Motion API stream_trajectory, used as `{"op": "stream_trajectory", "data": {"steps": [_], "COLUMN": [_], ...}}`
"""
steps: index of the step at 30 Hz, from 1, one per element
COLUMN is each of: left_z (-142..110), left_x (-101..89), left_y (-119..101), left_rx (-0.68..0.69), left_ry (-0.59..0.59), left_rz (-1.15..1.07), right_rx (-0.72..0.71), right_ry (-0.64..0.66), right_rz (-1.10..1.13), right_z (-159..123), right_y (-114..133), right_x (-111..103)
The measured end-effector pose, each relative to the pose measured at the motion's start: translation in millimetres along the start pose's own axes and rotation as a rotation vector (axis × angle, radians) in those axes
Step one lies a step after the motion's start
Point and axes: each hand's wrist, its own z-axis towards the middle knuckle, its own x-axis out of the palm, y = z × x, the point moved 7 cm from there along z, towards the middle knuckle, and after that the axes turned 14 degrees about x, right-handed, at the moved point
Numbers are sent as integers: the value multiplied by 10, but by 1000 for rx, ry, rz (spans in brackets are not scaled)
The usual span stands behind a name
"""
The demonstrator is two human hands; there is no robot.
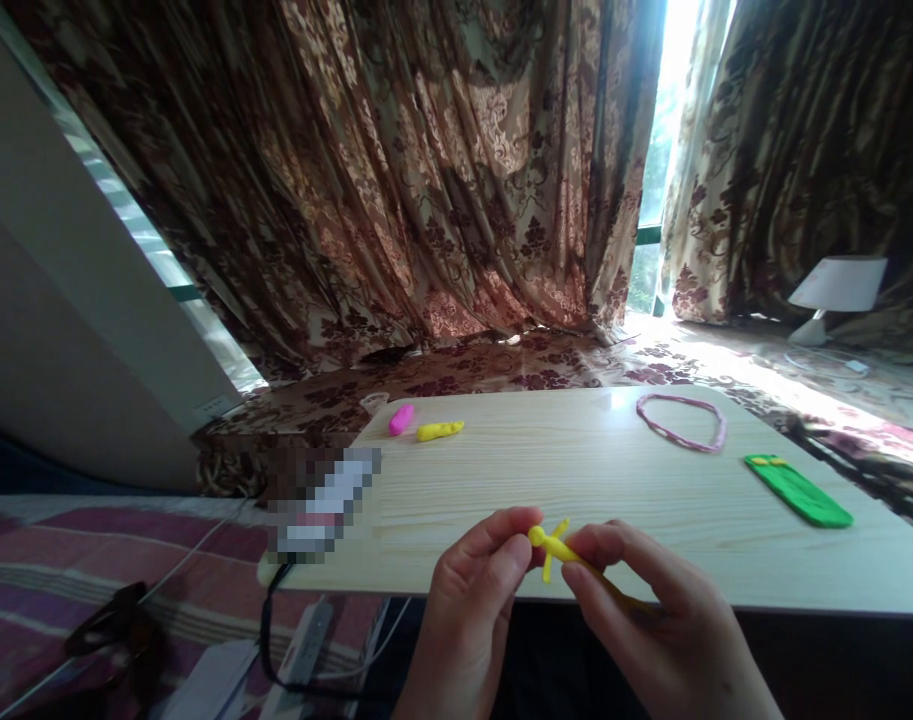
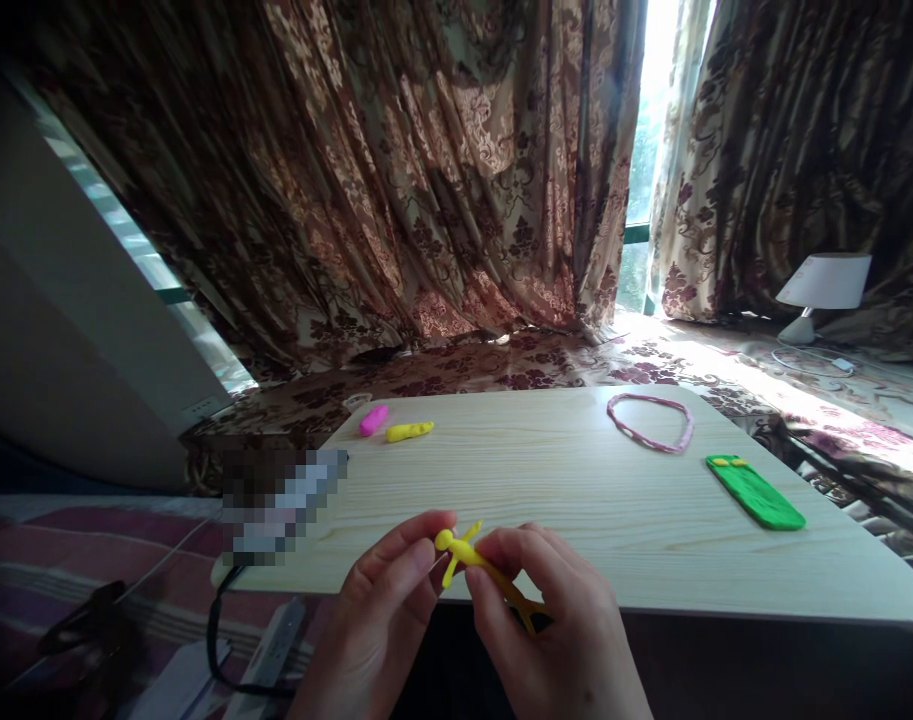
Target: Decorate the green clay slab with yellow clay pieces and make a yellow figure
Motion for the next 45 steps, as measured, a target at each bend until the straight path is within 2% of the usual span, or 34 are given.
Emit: {"op": "stream_trajectory", "data": {"steps": [10, 23, 25, 27, 29, 31, 37, 41, 45], "left_z": [16, 14, 17, 11, -10, -24, 24, 44, 40], "left_x": [-12, -3, -32, -44, -18, 12, 54, 82, 88], "left_y": [-53, -17, -82, -202, -306, -361, -422, -516, -523], "left_rx": [99, 79, 173, 337, 478, 541, 490, 470, 438], "left_ry": [-16, 28, 17, 14, 40, 76, 260, 404, 448], "left_rz": [34, 1, 94, 228, 329, 371, 308, 353, 394], "right_rx": [29, 56, 86, 110, 127, 147, 234, 234, 220], "right_ry": [14, 31, 44, 61, 82, 119, 256, 293, 304], "right_rz": [73, 74, 74, 78, 88, 106, 144, 125, 110], "right_z": [-18, 8, 18, 22, 21, 20, 13, 7, 5], "right_y": [5, 7, -15, -33, -44, -52, -44, 1, 20], "right_x": [20, -1, -4, -1, 6, 23, 77, 87, 100]}}
